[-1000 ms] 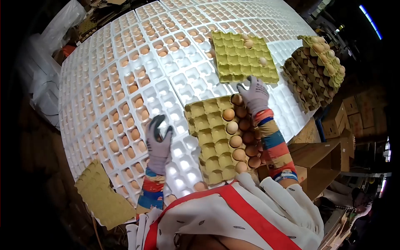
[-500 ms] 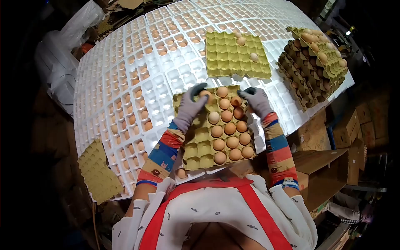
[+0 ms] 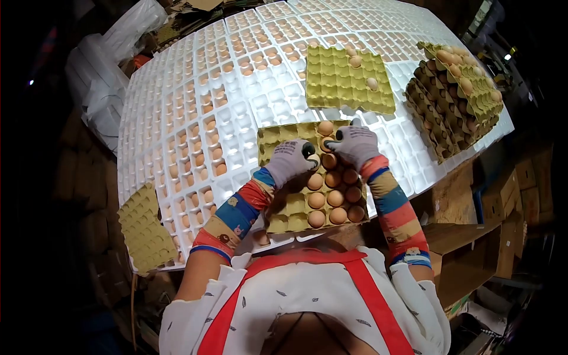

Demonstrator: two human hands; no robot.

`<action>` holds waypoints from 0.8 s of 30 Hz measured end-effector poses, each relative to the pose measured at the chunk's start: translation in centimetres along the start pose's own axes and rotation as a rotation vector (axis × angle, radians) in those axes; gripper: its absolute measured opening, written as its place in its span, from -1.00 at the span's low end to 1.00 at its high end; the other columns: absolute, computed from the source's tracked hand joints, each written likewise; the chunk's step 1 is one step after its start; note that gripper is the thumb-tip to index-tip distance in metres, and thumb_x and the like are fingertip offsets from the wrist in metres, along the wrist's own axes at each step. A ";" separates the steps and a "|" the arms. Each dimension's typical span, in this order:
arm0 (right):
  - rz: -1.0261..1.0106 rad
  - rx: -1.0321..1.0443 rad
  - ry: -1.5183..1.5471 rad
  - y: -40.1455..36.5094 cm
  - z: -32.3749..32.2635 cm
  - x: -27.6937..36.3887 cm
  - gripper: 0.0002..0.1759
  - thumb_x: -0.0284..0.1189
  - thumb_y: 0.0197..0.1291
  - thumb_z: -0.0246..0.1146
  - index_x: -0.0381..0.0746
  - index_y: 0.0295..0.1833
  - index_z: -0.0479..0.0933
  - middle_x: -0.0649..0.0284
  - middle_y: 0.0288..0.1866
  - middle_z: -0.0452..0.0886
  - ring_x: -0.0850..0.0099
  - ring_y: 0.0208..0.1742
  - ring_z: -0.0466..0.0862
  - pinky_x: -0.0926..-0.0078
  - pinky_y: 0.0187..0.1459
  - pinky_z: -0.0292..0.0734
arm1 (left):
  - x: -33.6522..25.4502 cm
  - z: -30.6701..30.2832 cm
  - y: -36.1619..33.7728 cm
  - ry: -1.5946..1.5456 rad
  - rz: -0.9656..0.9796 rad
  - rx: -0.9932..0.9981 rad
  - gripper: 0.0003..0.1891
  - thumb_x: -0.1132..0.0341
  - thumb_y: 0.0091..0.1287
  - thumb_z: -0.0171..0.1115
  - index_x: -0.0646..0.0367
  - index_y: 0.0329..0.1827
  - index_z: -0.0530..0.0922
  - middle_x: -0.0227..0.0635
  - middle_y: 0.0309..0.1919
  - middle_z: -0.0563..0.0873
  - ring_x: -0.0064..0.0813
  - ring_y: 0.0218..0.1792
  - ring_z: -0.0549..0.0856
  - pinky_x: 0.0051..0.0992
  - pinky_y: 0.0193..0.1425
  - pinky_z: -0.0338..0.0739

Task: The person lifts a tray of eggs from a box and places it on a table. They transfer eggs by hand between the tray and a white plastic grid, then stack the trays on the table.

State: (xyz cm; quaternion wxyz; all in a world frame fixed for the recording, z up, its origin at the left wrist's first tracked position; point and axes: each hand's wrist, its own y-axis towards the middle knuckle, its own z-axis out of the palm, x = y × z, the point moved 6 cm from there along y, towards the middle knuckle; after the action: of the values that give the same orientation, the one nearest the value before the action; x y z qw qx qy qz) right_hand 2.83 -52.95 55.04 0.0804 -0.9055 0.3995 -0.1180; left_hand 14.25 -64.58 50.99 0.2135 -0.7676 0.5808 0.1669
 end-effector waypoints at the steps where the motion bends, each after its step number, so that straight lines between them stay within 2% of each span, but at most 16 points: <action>1: 0.020 -0.010 -0.116 0.6 0.6 1.2 -0.40 0.16 0.09 0.22 -0.05 0.06 0.67 0.09 0.01 0.64 0.20 0.01 0.66 0.16 0.03 0.49 | 0.2 -0.2 -0.3 -0.054 0.038 -0.027 -0.64 0.04 0.16 0.31 0.09 -0.12 0.63 -0.18 -0.14 0.65 -0.12 -0.07 0.66 -0.25 0.04 0.55; 3: -0.006 0.151 -0.291 2.7 3.2 2.4 -0.38 0.20 0.04 0.22 -0.06 -0.01 0.70 0.05 0.08 0.58 0.14 0.02 0.64 0.15 -0.01 0.50 | -0.4 0.7 -1.4 -0.019 0.083 -0.114 -0.60 0.04 0.13 0.34 0.12 -0.09 0.61 -0.18 -0.12 0.64 -0.13 -0.07 0.66 -0.26 0.04 0.56; 7: 0.013 0.037 0.028 1.6 2.2 -0.1 -0.36 0.22 0.01 0.19 -0.10 -0.09 0.72 0.12 -0.02 0.66 0.17 0.02 0.66 0.18 -0.04 0.53 | -0.1 1.0 -0.7 -0.157 0.079 -0.091 -0.65 0.13 0.19 0.31 0.12 -0.04 0.57 -0.20 -0.12 0.68 -0.20 -0.12 0.69 -0.27 0.00 0.58; 8: 0.016 -0.024 0.145 1.5 2.2 -1.5 -0.40 0.15 0.04 0.24 -0.16 -0.12 0.71 0.12 -0.17 0.67 0.25 -0.16 0.68 0.26 -0.10 0.54 | 0.1 0.4 -0.2 -0.231 0.063 -0.059 -0.65 0.16 0.19 0.32 0.13 -0.04 0.57 -0.20 -0.14 0.69 -0.23 -0.13 0.70 -0.30 -0.01 0.59; 10: 0.024 -0.113 0.912 -0.3 1.6 -4.1 -0.51 0.03 0.14 0.27 -0.17 -0.11 0.71 0.17 -0.28 0.67 0.36 -0.31 0.64 0.44 -0.24 0.54 | 3.0 0.0 0.8 -1.144 -0.010 -0.060 -0.57 0.31 0.23 0.29 0.15 0.19 0.55 -0.24 -0.01 0.66 -0.41 -0.11 0.68 -0.43 -0.05 0.63; 11: 0.181 0.036 1.333 -1.6 2.0 -5.1 -0.58 -0.07 0.24 0.27 -0.21 -0.08 0.70 0.26 -0.35 0.65 0.44 -0.41 0.57 0.59 -0.37 0.48 | 2.9 -0.8 0.7 -1.450 0.004 0.096 -0.51 0.32 0.23 0.28 0.13 0.26 0.51 -0.20 0.03 0.65 -0.40 -0.07 0.67 -0.45 -0.03 0.63; 12: 0.111 -0.021 1.597 -1.3 2.8 -5.6 -0.52 -0.06 0.31 0.20 -0.26 0.04 0.63 0.26 -0.29 0.65 0.42 -0.41 0.58 0.61 -0.43 0.47 | 1.9 -1.8 0.5 -1.755 0.009 0.265 -0.45 0.33 0.22 0.28 0.11 0.33 0.48 -0.17 0.07 0.63 -0.40 -0.03 0.67 -0.47 -0.01 0.63; 13: 0.057 -0.198 1.762 -1.9 3.2 -4.9 -0.49 -0.06 0.33 0.19 -0.29 0.10 0.57 0.22 -0.26 0.63 0.39 -0.42 0.57 0.58 -0.45 0.49 | 1.3 -2.5 1.5 -1.519 -0.010 0.186 -0.35 0.29 0.22 0.29 0.08 0.43 0.39 -0.14 0.15 0.59 -0.38 0.07 0.64 -0.50 0.00 0.64; 14: 0.031 -0.192 1.912 -1.8 3.9 -5.2 -0.46 -0.03 0.35 0.14 -0.28 0.15 0.51 0.18 -0.19 0.63 0.35 -0.37 0.59 0.53 -0.43 0.52 | 2.4 -1.4 5.0 -1.164 0.144 0.156 -0.34 0.18 0.15 0.36 0.00 0.39 0.43 -0.12 0.19 0.54 -0.22 0.11 0.63 -0.38 0.04 0.63; 16: -0.026 -0.033 2.210 -1.3 5.1 -4.9 -0.40 0.02 0.39 0.04 -0.27 0.24 0.40 0.09 -0.07 0.62 0.25 -0.28 0.62 0.44 -0.40 0.58 | -0.6 -1.9 7.1 -0.029 0.066 -0.127 -0.35 0.11 0.06 0.43 -0.03 0.28 0.50 -0.08 0.17 0.51 -0.09 0.08 0.62 -0.22 0.10 0.59; 18: -0.120 0.174 2.477 -1.1 5.6 -4.1 -0.40 0.01 0.41 0.01 -0.23 0.30 0.33 0.04 0.02 0.60 0.20 -0.20 0.64 0.36 -0.36 0.63 | -4.9 -2.0 8.2 0.518 0.043 0.019 -0.34 0.00 -0.05 0.48 0.00 0.16 0.56 -0.02 0.16 0.46 -0.03 0.09 0.60 -0.24 0.11 0.56; 19: -0.165 0.299 2.591 -1.2 5.2 -3.5 -0.43 -0.01 0.41 0.03 -0.20 0.31 0.32 0.03 0.05 0.59 0.19 -0.17 0.65 0.33 -0.34 0.64 | -4.0 -0.7 9.7 0.524 0.031 0.052 -0.35 -0.03 -0.04 0.47 0.00 0.15 0.56 -0.02 0.15 0.49 -0.06 0.06 0.62 -0.25 0.09 0.56; 20: -0.100 0.340 2.734 -1.3 4.8 -3.5 -0.50 -0.24 0.38 0.13 -0.10 0.37 0.26 0.03 0.11 0.55 0.16 -0.07 0.65 0.24 -0.29 0.67 | -3.1 0.5 11.0 0.529 0.017 0.082 -0.36 -0.05 -0.04 0.46 0.00 0.14 0.57 -0.02 0.14 0.51 -0.10 0.02 0.64 -0.26 0.07 0.56; 22: -0.093 0.090 2.466 0.0 7.1 -5.9 -0.40 -0.45 0.31 0.17 -0.03 0.43 0.17 0.04 0.15 0.52 0.12 0.00 0.63 0.20 -0.24 0.68 | -2.4 -2.5 10.1 0.214 0.001 0.001 -0.38 -0.06 0.03 0.43 0.01 0.14 0.58 -0.04 0.06 0.59 -0.16 -0.03 0.67 -0.23 0.03 0.57; 23: -0.119 0.072 2.450 0.2 7.2 -6.7 -0.34 -0.53 0.29 0.18 0.00 0.45 0.13 0.05 0.17 0.51 0.09 0.05 0.63 0.20 -0.21 0.68 | -0.7 -3.8 9.5 -0.095 -0.017 -0.074 -0.40 -0.10 0.12 0.38 0.06 0.15 0.60 -0.11 0.01 0.64 -0.26 -0.04 0.68 -0.30 -0.03 0.59; 24: -0.141 0.078 2.433 0.6 7.1 -6.8 -0.26 -0.60 0.26 0.18 0.03 0.48 0.08 0.06 0.19 0.50 0.06 0.09 0.62 0.19 -0.19 0.68 | 2.5 -2.5 10.5 -0.734 -0.123 0.175 -0.33 -0.15 0.22 0.31 0.12 0.27 0.51 -0.16 0.16 0.59 -0.28 0.01 0.68 -0.34 -0.12 0.63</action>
State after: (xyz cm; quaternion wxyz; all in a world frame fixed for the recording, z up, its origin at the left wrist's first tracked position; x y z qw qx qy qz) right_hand -0.07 -47.98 47.05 -0.3256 -0.2207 0.1604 -0.9053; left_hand 4.81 -70.35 50.47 0.4816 -0.6691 0.4306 0.3675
